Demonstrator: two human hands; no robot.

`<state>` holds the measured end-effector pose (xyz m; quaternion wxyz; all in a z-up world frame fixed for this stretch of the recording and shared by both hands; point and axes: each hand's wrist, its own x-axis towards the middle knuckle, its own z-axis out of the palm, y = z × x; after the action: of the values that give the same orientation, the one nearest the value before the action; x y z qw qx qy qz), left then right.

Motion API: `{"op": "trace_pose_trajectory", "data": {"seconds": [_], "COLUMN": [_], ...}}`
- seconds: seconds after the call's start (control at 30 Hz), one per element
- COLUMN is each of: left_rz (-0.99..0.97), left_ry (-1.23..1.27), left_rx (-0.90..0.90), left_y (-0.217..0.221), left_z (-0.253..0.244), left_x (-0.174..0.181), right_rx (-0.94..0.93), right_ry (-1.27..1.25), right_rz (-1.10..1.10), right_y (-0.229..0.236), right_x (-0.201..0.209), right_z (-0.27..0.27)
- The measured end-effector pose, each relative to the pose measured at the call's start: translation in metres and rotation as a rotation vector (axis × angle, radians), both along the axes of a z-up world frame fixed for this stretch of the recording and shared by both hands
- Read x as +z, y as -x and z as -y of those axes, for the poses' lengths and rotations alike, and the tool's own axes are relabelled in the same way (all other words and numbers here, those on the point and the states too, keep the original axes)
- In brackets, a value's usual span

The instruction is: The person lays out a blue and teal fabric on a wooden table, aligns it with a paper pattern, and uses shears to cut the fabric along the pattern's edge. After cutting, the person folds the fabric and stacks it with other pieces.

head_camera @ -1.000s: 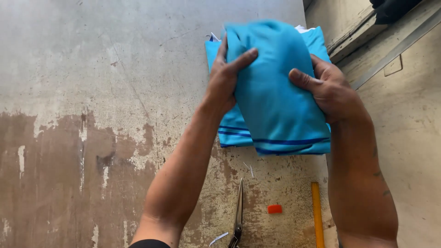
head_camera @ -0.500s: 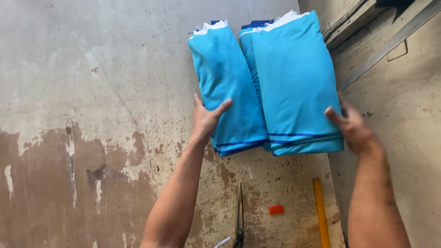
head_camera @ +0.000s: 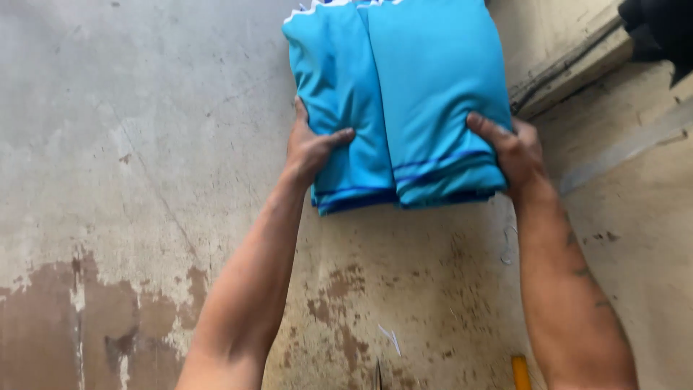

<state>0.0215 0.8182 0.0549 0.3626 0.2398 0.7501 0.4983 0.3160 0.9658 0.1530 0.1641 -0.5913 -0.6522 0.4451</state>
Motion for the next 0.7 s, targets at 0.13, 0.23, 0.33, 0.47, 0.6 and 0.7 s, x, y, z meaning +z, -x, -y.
{"op": "trace_pose_trajectory", "data": {"seconds": [0.13,0.23,0.33,0.47,0.6,0.7], "left_rz": [-0.121,-0.046,-0.110,-0.221,0.030,0.198], "left_ry": [0.087,0.219,0.155,0.194,0.093,-0.112], "left_rx": [-0.025,-0.010,-0.030,-0.015,0.146,0.223], "left_y": [0.066,0.101,0.133,0.141,0.101,0.071], "left_z": [-0.088,-0.139,-0.171,-0.179,-0.123,-0.013], "left_x": [-0.018,-0.014,-0.037,-0.042,0.006,0.011], "right_rx": [0.017,0.040,0.065,0.093,0.311,0.024], "right_ry": [-0.010,0.051,0.020,0.043,0.182,0.091], "right_rz": [0.016,-0.033,0.054,-0.158,-0.574,-0.627], "right_y": [0.062,0.085,0.102,0.106,0.098,0.033], "right_x": [0.022,0.016,0.001,-0.012,0.012,0.021], "right_z": [-0.065,-0.125,-0.153,-0.166,-0.143,-0.099]}}
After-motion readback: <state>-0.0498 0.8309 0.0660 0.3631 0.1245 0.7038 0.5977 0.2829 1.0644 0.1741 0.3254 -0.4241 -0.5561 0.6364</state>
